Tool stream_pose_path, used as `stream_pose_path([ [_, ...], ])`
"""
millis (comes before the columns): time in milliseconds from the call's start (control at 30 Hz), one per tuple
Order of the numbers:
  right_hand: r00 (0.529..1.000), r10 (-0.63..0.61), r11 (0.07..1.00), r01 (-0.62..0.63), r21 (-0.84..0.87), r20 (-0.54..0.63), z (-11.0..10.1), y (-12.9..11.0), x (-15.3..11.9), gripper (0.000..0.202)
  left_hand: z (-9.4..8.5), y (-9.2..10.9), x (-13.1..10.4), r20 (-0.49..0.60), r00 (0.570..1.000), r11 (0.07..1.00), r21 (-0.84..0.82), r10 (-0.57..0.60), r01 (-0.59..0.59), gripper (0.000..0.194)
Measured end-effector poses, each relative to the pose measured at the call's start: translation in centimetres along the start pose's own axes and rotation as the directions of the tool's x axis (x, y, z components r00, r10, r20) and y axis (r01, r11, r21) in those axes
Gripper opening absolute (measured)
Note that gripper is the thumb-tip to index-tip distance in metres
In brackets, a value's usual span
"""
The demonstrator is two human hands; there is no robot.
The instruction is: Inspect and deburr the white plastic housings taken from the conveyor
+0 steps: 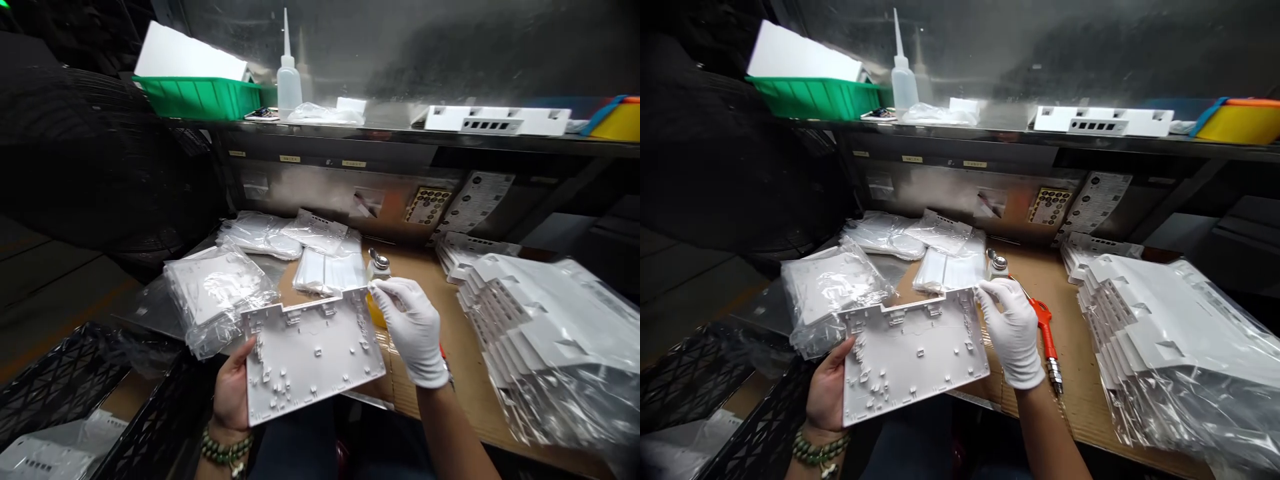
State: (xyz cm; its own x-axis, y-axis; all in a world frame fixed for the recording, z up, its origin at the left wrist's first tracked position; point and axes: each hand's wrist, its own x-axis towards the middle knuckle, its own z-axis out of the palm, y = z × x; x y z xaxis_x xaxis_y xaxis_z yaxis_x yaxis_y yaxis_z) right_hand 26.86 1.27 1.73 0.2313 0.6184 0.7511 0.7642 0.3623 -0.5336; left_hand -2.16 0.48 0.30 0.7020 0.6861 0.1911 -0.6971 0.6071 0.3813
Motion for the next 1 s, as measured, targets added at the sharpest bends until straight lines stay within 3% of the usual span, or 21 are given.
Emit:
stream_pose_path([
  [133, 0.994, 0.076, 0.994, -0.07, -0.088, 0.073, -0.4, 1.3, -0.2, 0.016, -0.1, -0.6, 0.4, -0.174, 0.984, 0.999, 0.036, 0.046, -0.04, 0.045],
  [200, 0.993, 0.114, 0.986, -0.109, -0.125, 0.034, -0.5, 1.9, -0.1, 0.019, -0.1, -1.0, 0.5, -0.259, 0.965, 0.998, 0.046, 0.051, -0.041, 0.043],
  [333, 0.999, 0.04, 0.998, -0.039, -0.045, 0.035, -0.7, 2.7, -0.2, 0.023, 0.1, -1.5, 0.7, -0.384, 0.92, 0.995, 0.085, 0.076, -0.047, 0.049],
  [400, 0.993, 0.095, 0.991, -0.087, -0.106, 0.069, -0.9, 3.1, -0.3, 0.023, 0.8, -1.7, 0.7, -0.465, 0.877, 0.99, 0.122, 0.121, -0.071, 0.052],
  [500, 0.979, 0.205, 0.968, -0.201, -0.15, 0.013, -1.2, 2.3, -0.1, 0.017, 2.4, -2.5, 0.9, -0.569, 0.772, 0.953, 0.254, 0.285, -0.165, 0.055],
  [567, 0.987, 0.159, 0.987, -0.16, -0.026, -0.008, -1.5, 0.1, 0.1, 0.014, 3.6, -3.3, 1.2, -0.548, 0.74, 0.908, 0.364, 0.39, -0.208, 0.059],
  [667, 1.0, 0.002, 0.98, 0.0, 0.201, -0.012, -1.5, -5.1, 0.2, 0.017, 5.3, -4.8, 2.1, -0.43, 0.76, 0.821, 0.522, 0.487, -0.231, 0.051],
  [767, 0.996, -0.09, 0.947, 0.085, 0.31, 0.002, -1.2, -9.3, 0.1, 0.027, 6.3, -6.1, 2.9, -0.326, 0.776, 0.715, 0.664, 0.54, -0.219, 0.041],
  [867, 0.985, -0.162, 0.932, 0.132, 0.339, 0.061, -0.7, -10.5, 0.0, 0.031, 6.5, -6.7, 3.3, -0.288, 0.78, 0.653, 0.732, 0.556, -0.196, 0.04],
  [1000, 0.992, -0.129, 0.947, 0.124, 0.295, 0.0, -0.3, -9.9, -0.1, 0.027, 6.3, -6.9, 3.4, -0.277, 0.767, 0.619, 0.762, 0.579, -0.193, 0.039],
])
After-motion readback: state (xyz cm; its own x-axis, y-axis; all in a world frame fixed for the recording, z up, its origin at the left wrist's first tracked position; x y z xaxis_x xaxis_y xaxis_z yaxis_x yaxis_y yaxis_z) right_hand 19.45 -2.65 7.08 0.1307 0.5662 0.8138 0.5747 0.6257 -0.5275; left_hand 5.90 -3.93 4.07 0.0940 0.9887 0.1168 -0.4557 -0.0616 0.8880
